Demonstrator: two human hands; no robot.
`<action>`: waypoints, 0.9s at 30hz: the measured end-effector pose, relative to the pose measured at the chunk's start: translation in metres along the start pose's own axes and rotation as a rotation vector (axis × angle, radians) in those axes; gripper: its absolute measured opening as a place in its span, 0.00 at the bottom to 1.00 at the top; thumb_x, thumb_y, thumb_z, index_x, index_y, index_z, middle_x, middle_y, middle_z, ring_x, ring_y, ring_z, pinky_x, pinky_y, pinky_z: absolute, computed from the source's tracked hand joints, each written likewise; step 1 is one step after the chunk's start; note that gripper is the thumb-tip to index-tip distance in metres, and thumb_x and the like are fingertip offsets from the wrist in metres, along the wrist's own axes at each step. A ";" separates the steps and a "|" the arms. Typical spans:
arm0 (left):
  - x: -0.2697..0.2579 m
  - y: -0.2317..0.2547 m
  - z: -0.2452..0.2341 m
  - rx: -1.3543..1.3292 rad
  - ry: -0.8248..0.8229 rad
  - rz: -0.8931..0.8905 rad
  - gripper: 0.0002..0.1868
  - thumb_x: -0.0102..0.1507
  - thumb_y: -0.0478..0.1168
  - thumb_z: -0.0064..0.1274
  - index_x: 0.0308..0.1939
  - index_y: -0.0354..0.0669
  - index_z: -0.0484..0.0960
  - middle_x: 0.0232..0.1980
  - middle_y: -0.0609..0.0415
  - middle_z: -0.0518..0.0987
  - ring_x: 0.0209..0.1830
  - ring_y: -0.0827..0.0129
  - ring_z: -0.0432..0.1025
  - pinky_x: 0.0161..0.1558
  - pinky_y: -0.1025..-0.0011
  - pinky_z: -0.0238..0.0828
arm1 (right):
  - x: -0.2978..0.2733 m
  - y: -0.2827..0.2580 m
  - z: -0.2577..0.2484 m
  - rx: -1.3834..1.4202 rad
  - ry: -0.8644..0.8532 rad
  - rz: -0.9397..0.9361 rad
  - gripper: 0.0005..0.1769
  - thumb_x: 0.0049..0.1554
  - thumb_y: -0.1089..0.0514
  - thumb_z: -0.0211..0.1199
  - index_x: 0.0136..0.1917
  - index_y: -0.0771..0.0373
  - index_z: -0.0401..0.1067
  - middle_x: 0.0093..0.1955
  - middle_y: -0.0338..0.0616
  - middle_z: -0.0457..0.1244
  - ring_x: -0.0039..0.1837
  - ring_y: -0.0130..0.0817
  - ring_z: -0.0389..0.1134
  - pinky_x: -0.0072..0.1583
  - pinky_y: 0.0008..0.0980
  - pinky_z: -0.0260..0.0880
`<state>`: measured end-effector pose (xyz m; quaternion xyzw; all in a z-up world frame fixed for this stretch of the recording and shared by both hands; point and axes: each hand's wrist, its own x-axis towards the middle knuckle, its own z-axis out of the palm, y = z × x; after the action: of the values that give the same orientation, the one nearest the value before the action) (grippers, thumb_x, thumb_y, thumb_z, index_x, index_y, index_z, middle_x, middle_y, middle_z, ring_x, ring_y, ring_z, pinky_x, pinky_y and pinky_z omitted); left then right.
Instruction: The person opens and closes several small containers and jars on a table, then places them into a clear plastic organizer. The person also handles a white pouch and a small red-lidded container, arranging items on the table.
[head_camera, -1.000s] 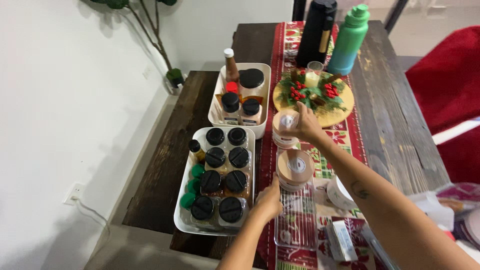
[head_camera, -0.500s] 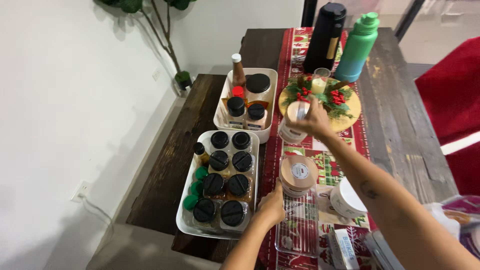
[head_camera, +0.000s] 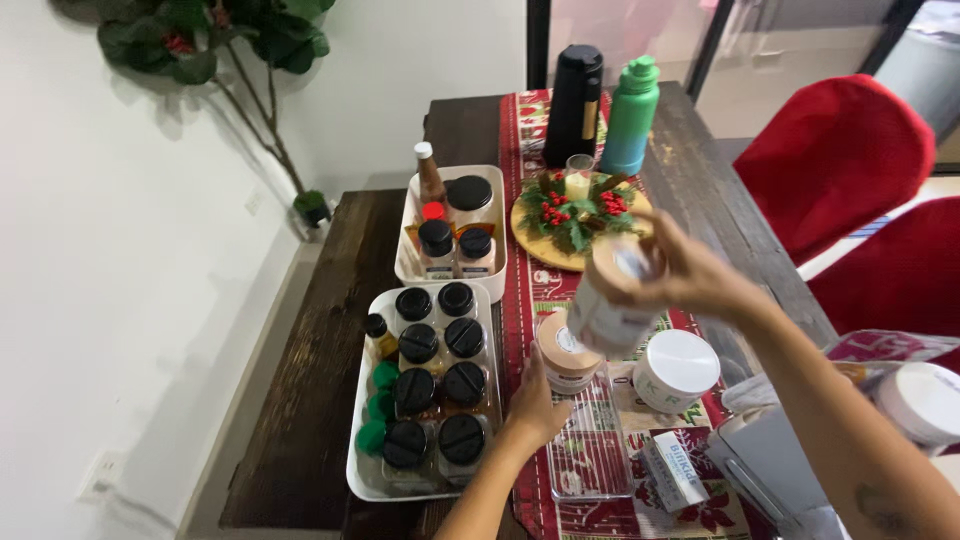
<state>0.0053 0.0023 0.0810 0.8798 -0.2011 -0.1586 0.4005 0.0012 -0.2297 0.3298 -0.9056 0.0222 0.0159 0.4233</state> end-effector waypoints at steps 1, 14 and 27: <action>0.000 0.006 -0.003 -0.016 -0.029 -0.034 0.66 0.57 0.41 0.61 0.80 0.40 0.21 0.84 0.35 0.41 0.81 0.47 0.48 0.74 0.59 0.54 | -0.013 0.000 0.006 -0.039 -0.013 0.047 0.70 0.33 0.49 0.79 0.82 0.52 0.44 0.63 0.62 0.61 0.63 0.53 0.70 0.64 0.47 0.76; -0.029 0.001 0.007 -0.216 0.074 -0.011 0.56 0.57 0.25 0.52 0.80 0.47 0.32 0.81 0.42 0.51 0.78 0.52 0.54 0.73 0.64 0.56 | -0.083 0.048 0.092 0.079 -0.032 0.080 0.75 0.29 0.52 0.82 0.82 0.53 0.44 0.75 0.59 0.51 0.78 0.54 0.53 0.73 0.50 0.60; -0.047 -0.025 0.044 -0.581 0.150 -0.080 0.49 0.57 0.18 0.43 0.80 0.47 0.44 0.78 0.45 0.62 0.76 0.63 0.62 0.72 0.71 0.59 | -0.094 0.030 0.117 -0.062 -0.023 0.022 0.69 0.31 0.51 0.82 0.80 0.54 0.49 0.65 0.55 0.60 0.70 0.46 0.62 0.68 0.43 0.65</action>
<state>-0.0499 0.0114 0.0397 0.7447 -0.0824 -0.1598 0.6427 -0.0951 -0.1568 0.2365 -0.9178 0.0269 0.0319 0.3949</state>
